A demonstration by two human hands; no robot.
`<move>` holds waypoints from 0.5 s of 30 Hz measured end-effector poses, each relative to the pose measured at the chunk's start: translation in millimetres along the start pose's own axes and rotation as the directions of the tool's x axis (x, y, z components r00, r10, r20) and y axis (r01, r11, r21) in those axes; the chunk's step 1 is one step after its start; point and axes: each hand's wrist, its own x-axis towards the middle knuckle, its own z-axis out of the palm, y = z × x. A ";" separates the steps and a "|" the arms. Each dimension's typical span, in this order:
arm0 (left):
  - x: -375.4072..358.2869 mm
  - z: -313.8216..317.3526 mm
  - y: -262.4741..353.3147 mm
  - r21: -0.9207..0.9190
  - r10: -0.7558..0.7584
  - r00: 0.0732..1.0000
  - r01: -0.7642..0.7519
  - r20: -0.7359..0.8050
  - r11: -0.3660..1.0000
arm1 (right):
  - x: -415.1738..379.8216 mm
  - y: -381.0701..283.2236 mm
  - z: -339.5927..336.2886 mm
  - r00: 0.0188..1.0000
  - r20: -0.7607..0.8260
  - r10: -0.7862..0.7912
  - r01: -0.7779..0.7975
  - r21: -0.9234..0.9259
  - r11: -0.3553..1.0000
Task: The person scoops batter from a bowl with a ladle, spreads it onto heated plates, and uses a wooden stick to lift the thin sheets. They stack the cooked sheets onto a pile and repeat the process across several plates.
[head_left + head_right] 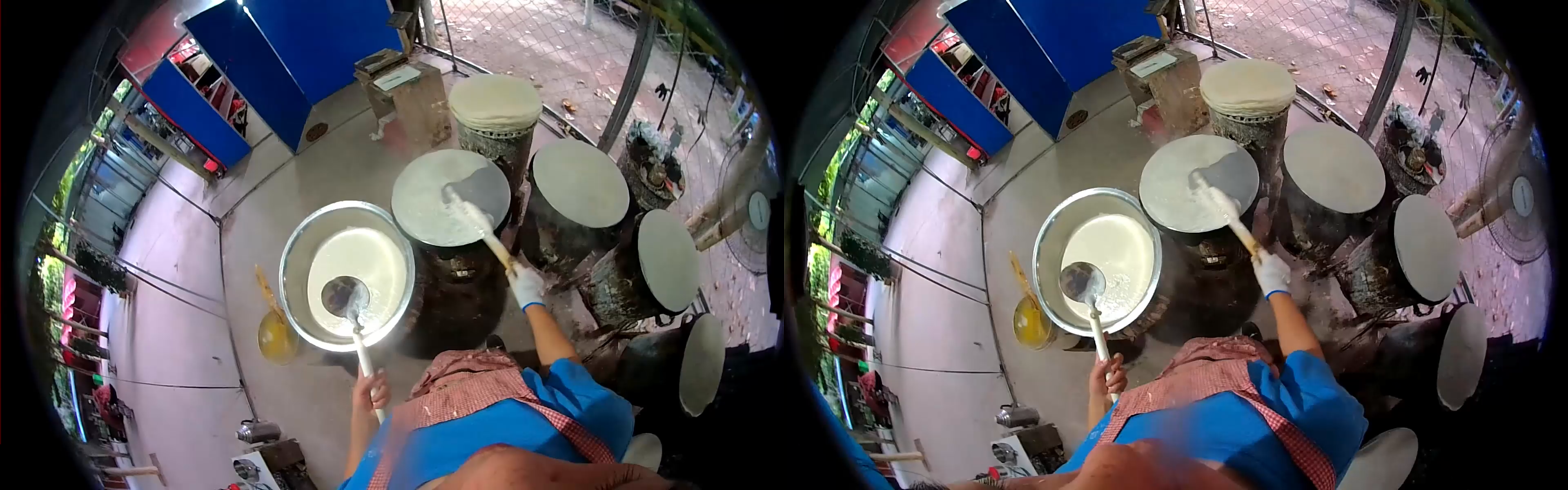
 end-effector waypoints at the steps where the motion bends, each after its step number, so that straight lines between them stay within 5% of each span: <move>1: 1.3 8.9 -4.7 0.021 0.022 0.999 -0.022 -0.039 1.000 | 8.9 1.9 -11.4 0.998 -0.063 0.022 -0.019 0.041 0.999; 3: 11.8 7.6 -13.3 -0.110 -0.025 0.997 0.017 -0.070 0.994 | 19.1 -23.7 4.3 0.991 -0.136 0.000 0.029 0.216 0.976; 5: 28.0 6.0 -20.1 -0.165 -0.052 0.999 0.049 -0.009 0.985 | 27.9 -33.8 48.3 0.979 -0.094 -0.181 0.196 0.183 0.963; 7: 35.0 4.4 -19.3 -0.215 -0.106 0.994 0.106 0.012 0.971 | -4.0 -49.9 9.3 0.962 0.187 -0.197 0.207 -0.033 0.978; 8: 35.6 -5.8 -22.3 -0.272 -0.103 0.990 0.072 -0.101 0.960 | 10.4 -13.7 32.5 0.980 0.083 -0.184 0.185 -0.006 0.983; 11: 36.5 -0.5 -22.4 -0.132 -0.101 0.994 0.105 0.038 0.986 | 43.2 26.2 -21.5 0.998 -0.026 -0.052 0.050 -0.067 0.997; 13: 45.0 -7.5 -24.6 -0.261 -0.182 0.981 0.195 0.074 0.946 | 71.4 19.5 -23.8 0.977 -0.200 -0.074 0.106 0.153 0.983; 15: 60.6 -8.1 -27.7 -0.368 -0.282 0.957 0.288 0.071 0.884 | 70.6 -18.9 -21.6 0.984 -0.148 -0.098 0.120 0.149 0.982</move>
